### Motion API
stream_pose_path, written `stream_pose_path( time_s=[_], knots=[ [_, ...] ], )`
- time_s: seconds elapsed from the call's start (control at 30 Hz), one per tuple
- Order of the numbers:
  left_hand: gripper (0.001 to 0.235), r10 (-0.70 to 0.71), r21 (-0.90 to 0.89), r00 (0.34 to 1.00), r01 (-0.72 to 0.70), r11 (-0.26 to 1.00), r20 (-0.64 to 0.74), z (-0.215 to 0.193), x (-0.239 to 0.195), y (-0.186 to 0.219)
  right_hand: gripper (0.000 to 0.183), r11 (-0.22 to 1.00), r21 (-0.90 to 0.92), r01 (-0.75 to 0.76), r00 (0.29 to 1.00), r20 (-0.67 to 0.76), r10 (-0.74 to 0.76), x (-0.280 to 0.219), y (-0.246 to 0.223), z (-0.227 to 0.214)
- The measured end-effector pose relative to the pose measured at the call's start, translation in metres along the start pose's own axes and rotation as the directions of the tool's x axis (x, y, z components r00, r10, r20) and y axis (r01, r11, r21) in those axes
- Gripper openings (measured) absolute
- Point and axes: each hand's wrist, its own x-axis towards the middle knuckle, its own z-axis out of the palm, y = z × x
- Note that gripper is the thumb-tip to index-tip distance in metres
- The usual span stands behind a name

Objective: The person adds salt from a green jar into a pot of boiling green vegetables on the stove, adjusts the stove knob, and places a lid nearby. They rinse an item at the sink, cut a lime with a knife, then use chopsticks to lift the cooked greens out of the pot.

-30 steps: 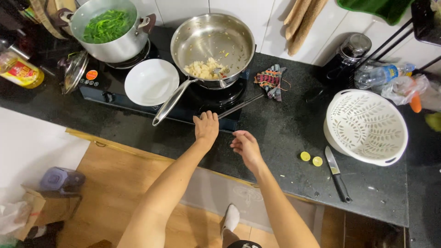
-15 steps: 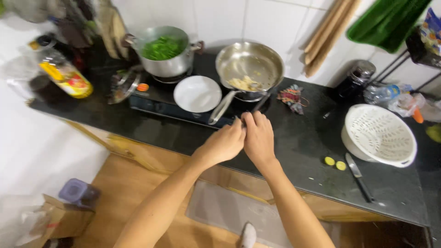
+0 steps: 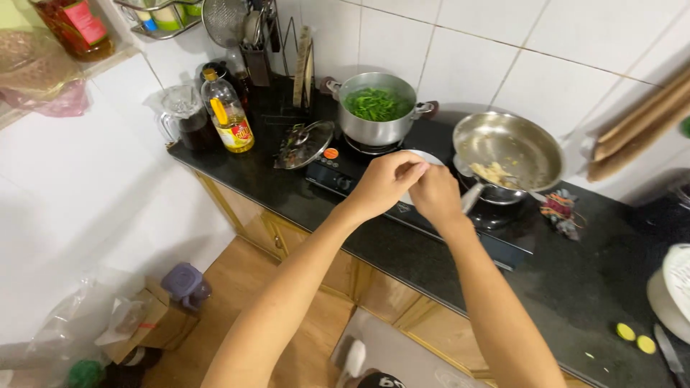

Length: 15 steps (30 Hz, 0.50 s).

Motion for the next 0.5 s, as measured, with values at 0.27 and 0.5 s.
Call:
stream_pose_path(
  time_s=[0.27, 0.5],
  knots=[
    [0.019, -0.098, 0.1, 0.993, 0.092, 0.991, 0.061, -0.03, 0.077, -0.1, 0.052, 0.967, 0.065, -0.245, 0.969, 0.05, 0.242, 0.1, 0.089, 0.057],
    [0.015, -0.098, 0.174, 0.987, 0.119, 0.977, -0.126, -0.06, 0.159, -0.245, 0.075, 0.907, -0.02, -0.421, 0.904, 0.07, 0.421, 0.135, 0.136, 0.085]
  ],
)
